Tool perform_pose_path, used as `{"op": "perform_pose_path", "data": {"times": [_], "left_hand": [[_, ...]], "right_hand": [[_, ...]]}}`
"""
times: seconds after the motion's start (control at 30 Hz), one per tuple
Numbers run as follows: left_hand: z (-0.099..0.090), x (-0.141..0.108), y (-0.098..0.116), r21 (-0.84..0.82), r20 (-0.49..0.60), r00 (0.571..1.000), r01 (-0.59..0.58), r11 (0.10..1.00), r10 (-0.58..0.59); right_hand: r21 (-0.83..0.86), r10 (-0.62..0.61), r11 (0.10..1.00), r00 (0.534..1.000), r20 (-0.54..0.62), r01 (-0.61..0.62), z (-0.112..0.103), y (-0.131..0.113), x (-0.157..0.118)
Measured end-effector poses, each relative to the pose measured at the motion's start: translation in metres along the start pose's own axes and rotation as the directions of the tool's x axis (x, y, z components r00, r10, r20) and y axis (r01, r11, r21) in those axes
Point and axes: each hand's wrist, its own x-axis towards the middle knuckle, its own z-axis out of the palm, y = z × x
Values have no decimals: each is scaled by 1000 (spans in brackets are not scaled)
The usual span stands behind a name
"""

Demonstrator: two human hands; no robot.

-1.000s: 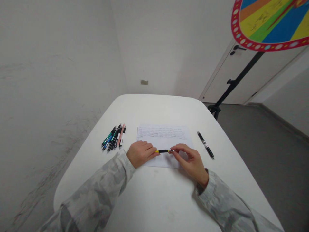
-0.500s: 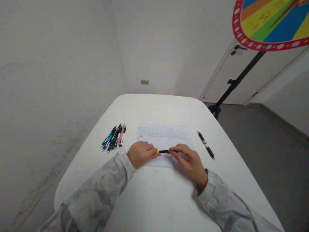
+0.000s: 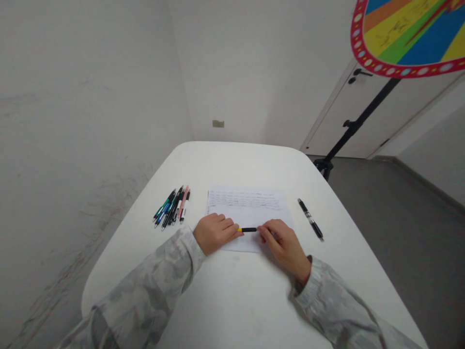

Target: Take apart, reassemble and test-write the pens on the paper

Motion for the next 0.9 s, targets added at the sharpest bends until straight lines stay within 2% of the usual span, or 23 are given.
{"op": "perform_pose_path", "data": {"times": [0.1, 0.27, 0.53, 0.9], "left_hand": [[1, 1, 1, 1, -19, 1000, 2, 1000, -2], [2, 0, 0, -18, -3, 1000, 5, 1000, -5], [4, -3, -2, -40, -11, 1000, 8, 999, -9], [5, -3, -1, -18, -7, 1000, -10, 1000, 10]], "right_hand": [[-32, 9, 999, 999, 43, -7, 0, -2, 1], [11, 33, 999, 998, 53, -34, 0, -3, 0], [100, -33, 994, 999, -16, 34, 0, 5, -5], [-84, -68, 994, 996, 56, 73, 0, 2, 1]]}}
